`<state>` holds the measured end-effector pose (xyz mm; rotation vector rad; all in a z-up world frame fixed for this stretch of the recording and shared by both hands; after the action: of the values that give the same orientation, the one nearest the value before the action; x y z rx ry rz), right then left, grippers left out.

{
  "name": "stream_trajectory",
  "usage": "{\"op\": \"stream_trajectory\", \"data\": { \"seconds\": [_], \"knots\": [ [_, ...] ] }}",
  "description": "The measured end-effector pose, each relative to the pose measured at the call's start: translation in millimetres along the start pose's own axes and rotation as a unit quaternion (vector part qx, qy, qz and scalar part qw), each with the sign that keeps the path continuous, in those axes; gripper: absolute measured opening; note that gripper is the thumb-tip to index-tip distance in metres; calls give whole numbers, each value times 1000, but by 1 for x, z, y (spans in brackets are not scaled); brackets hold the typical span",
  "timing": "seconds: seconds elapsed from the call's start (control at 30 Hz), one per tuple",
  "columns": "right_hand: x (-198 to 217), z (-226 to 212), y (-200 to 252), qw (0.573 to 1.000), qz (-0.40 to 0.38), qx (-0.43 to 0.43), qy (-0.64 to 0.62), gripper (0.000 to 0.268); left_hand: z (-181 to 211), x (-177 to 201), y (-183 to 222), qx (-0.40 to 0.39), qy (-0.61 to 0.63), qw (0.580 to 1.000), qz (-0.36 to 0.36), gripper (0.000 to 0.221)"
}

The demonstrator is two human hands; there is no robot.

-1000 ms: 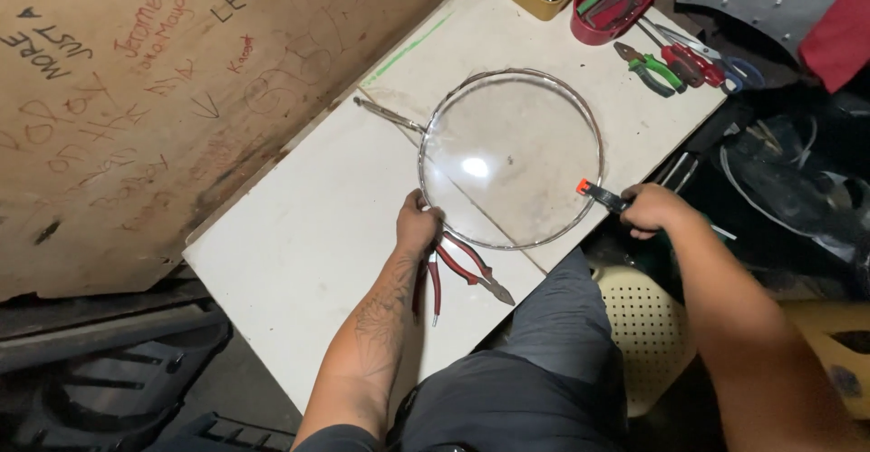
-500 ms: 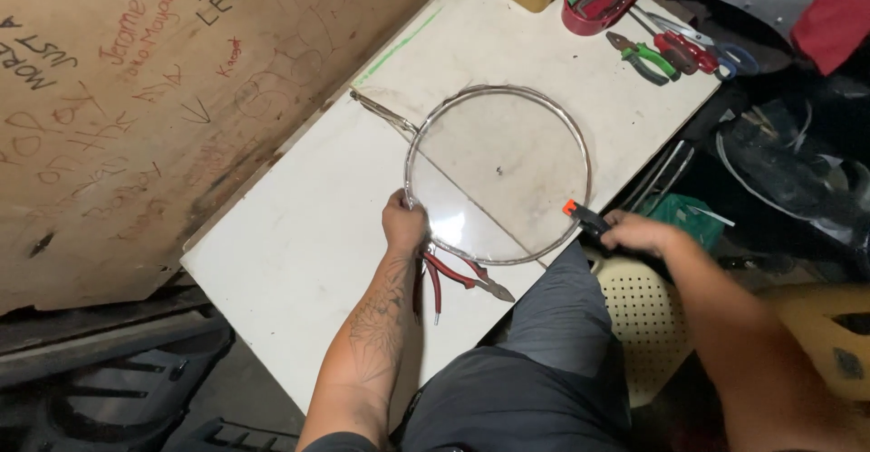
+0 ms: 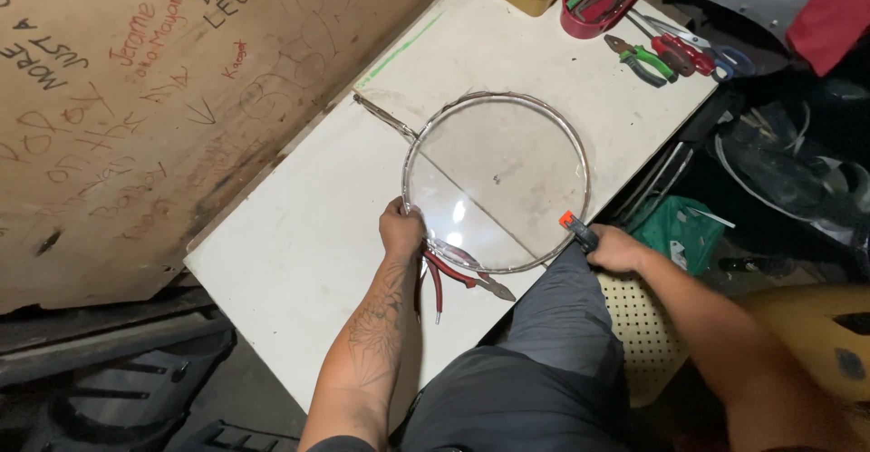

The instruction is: Crimping a metal wire hoop around a circular plastic sheet using pliers and clamps on a repair bench.

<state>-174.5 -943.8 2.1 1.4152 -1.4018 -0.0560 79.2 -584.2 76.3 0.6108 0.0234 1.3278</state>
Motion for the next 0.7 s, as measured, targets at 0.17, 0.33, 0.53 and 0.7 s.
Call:
{"op": "stream_trajectory", "data": {
  "seconds": [0.17,0.33,0.53,0.7],
  "knots": [
    [-15,17,-20,999,30,9,33,65,1,2,10,-5,-11,1000,12,51],
    [-6,-5,19,1000,-5,-11,-21,60,-9,1,3,-7,-23,999,25,50],
    [1,-20,48,993,-68,-21,-98,68,-4,2,6,0,-20,999,33,47],
    [-11,7,1,1000,-12,21,-19,48,-7,0,-1,-5,-35,999,33,50]
  ]
}}
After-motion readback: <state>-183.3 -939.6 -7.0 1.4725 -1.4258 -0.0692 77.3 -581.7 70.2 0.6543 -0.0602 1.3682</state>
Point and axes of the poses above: each hand's wrist, its own y-axis away from the middle knuckle, its own x-axis out of the back of the hand, z = x × y, the point moved 8 cm from there along -y, towards the middle knuckle, and after that the axes turned 6 degrees about y, right-handed, at the moved point
